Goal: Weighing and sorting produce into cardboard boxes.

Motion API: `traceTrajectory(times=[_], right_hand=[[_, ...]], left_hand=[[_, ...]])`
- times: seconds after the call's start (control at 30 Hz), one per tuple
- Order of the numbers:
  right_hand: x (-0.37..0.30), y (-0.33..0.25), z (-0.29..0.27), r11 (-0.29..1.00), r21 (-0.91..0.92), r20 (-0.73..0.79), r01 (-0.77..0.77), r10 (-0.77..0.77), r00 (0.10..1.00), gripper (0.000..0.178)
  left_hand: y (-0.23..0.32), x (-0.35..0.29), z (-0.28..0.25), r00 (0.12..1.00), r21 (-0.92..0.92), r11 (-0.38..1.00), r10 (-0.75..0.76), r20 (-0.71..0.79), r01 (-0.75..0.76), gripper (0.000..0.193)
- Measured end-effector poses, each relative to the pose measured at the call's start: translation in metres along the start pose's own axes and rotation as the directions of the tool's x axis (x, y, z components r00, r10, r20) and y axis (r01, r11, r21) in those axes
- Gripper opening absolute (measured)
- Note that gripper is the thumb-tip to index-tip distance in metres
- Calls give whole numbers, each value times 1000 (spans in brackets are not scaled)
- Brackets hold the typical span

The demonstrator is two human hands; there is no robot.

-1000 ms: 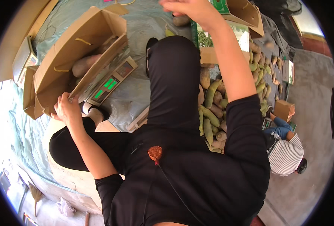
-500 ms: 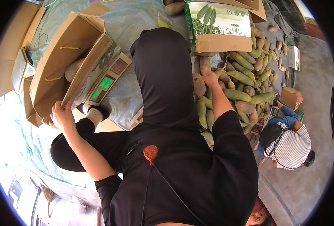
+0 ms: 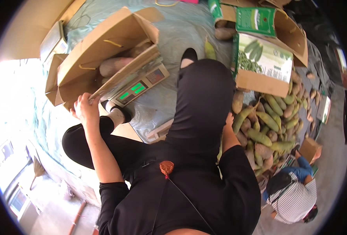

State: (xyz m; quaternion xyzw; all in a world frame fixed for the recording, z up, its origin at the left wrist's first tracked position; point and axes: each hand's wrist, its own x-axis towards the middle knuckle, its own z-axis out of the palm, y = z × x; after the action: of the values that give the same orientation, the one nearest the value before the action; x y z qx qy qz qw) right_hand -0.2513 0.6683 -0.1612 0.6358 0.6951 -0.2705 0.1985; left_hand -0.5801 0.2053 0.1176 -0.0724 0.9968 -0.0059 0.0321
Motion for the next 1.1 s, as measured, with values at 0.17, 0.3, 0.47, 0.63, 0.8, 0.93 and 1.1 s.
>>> traceTrajectory(times=[0.17,0.3,0.47,0.63,0.8,0.93,1.1], right_hand=[[-57,-65,5,983,-173,51,52,-43,998,42],[14,-16,13,919,394,178,-28,-46,983,33],[24,-79,-24,843,183,40,506,-521,853,32],[-86,-240,-124,554,300,-88,777,-795,601,63],[-190,-355,-198,232,269,-115,935,-956,270,74],[-275,-422,-208,-79,284,-74,956,-995,-60,74],[-336,-465,-169,-259,146,158,955,-946,-281,74]], left_hand=[[-15,-16,-24,995,-5,995,-97,-14,97,21],[-1,-9,-16,999,-63,997,-38,-36,35,20],[-1,-7,-19,998,-84,996,-21,-65,16,18],[-15,-15,-25,996,-72,994,-79,-40,76,19],[-10,-12,-26,997,-86,994,-67,-41,63,20],[-16,-14,-24,996,-87,994,-75,-57,70,21],[-13,-14,-27,997,-98,993,-66,-50,61,21]])
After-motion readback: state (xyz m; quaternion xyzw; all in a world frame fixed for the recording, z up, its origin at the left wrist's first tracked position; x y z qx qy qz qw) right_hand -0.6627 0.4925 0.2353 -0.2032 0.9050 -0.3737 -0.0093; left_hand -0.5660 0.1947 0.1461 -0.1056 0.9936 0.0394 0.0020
